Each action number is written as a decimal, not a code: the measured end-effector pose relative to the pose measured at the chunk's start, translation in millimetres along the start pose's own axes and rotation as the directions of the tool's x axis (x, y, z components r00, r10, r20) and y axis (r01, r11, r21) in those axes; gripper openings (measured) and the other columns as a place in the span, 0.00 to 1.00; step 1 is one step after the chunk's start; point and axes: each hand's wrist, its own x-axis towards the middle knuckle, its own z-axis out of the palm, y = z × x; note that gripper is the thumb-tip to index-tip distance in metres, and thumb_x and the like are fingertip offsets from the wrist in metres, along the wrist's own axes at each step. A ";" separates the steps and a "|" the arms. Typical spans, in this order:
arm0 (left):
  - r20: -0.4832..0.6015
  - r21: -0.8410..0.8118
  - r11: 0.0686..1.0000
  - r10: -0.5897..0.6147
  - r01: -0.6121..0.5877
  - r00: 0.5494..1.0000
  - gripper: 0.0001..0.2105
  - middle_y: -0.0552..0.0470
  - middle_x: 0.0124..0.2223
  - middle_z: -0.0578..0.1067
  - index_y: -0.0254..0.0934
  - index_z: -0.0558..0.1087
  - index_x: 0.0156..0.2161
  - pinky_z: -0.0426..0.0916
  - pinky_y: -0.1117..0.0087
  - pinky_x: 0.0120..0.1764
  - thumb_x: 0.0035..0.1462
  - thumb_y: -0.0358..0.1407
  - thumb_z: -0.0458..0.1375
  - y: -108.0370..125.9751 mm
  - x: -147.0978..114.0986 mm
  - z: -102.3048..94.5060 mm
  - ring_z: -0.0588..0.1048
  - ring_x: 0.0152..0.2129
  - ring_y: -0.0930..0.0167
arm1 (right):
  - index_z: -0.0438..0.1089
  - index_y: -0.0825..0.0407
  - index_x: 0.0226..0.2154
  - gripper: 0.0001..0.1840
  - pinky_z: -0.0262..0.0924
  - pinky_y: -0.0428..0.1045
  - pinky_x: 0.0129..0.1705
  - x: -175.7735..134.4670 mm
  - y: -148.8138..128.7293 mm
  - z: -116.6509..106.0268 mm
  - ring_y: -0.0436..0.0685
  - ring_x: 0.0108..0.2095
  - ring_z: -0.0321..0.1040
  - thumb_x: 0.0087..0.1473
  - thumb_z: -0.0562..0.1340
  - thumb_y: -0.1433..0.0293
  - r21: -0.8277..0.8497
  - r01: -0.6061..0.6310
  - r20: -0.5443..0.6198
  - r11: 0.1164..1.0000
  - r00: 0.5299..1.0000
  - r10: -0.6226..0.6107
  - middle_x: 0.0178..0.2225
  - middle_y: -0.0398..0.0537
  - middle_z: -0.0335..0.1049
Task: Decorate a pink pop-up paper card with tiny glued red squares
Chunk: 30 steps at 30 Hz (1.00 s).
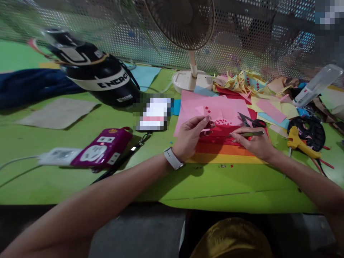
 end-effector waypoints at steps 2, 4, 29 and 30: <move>0.012 0.004 1.000 -0.005 0.005 1.000 0.10 0.51 0.32 0.79 0.37 0.77 0.33 0.72 0.70 0.35 0.50 0.41 0.68 0.3 0.0 -0.5 0.77 0.31 0.71 | 0.75 0.48 0.30 0.10 0.69 0.49 0.32 -1.1 -1.7 -0.2 0.54 0.30 0.75 0.59 0.61 0.63 -0.020 0.010 0.006 1.000 1.000 -0.010 0.31 0.46 0.79; 0.022 0.007 1.000 -0.008 0.007 1.000 0.10 0.51 0.32 0.79 0.37 0.77 0.33 0.72 0.70 0.35 0.50 0.41 0.68 0.4 0.3 -1.0 0.77 0.31 0.71 | 0.76 0.48 0.31 0.11 0.69 0.49 0.34 -1.9 -1.9 0.5 0.54 0.31 0.75 0.59 0.61 0.63 -0.033 0.025 0.011 0.999 1.000 -0.024 0.31 0.45 0.79; 0.119 0.053 0.995 -0.091 0.086 0.989 0.14 0.51 0.32 0.80 0.37 0.80 0.33 0.72 0.72 0.34 0.45 0.44 0.71 -1.5 -10.0 2.7 0.76 0.28 0.73 | 0.76 0.48 0.32 0.05 0.74 0.50 0.35 2.5 -21.2 -14.7 0.52 0.28 0.76 0.57 0.64 0.66 0.067 0.096 -0.189 0.993 0.979 -0.082 0.32 0.44 0.80; 0.142 0.059 0.994 -0.101 0.093 0.985 0.13 0.51 0.32 0.80 0.37 0.80 0.33 0.72 0.72 0.35 0.46 0.44 0.71 -1.9 -12.2 3.4 0.76 0.29 0.72 | 0.77 0.47 0.32 0.05 0.74 0.50 0.36 1.7 -23.9 -16.0 0.53 0.29 0.76 0.57 0.64 0.67 0.049 0.106 -0.199 0.993 0.975 -0.095 0.33 0.44 0.80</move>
